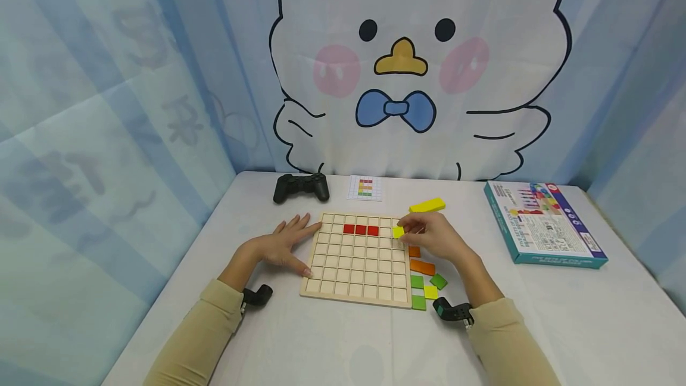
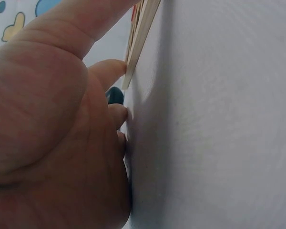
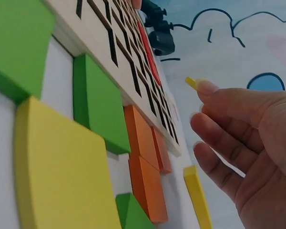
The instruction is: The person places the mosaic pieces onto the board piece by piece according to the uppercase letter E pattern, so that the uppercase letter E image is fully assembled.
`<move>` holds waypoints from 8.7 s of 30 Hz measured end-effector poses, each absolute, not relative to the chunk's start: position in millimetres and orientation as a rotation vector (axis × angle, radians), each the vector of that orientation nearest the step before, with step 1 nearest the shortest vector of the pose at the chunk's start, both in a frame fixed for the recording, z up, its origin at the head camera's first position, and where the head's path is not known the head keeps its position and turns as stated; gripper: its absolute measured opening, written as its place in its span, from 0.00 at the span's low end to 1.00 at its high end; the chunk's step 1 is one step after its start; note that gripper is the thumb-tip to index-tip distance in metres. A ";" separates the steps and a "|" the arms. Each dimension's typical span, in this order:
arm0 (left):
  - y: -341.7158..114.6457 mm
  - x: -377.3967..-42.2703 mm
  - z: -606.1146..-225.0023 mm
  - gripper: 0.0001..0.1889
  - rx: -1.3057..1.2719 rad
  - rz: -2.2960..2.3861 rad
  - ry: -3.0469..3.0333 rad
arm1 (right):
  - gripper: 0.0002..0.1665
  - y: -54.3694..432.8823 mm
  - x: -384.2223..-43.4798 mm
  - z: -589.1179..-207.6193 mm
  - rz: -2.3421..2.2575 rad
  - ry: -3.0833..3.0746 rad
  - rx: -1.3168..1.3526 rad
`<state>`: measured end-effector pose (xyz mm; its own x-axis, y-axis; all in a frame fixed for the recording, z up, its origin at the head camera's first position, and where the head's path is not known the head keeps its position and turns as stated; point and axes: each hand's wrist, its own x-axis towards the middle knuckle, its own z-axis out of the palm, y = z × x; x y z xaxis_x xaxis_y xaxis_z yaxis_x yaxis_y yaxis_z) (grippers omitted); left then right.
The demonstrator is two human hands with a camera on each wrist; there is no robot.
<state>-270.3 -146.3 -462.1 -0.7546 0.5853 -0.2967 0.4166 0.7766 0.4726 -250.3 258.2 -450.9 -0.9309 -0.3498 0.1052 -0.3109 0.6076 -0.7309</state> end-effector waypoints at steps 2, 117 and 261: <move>-146.2 -270.6 -462.3 0.64 0.755 0.537 2.537 | 0.17 253.5 -251.1 -451.0 -1.234 2.805 -0.606; -146.6 -271.1 -460.1 0.64 0.729 0.514 2.536 | 0.21 244.4 -246.8 -437.3 -1.150 2.879 -0.532; -144.6 -277.5 -461.8 0.65 0.739 0.504 2.522 | 0.14 151.4 -258.3 -455.1 -1.146 2.714 -0.827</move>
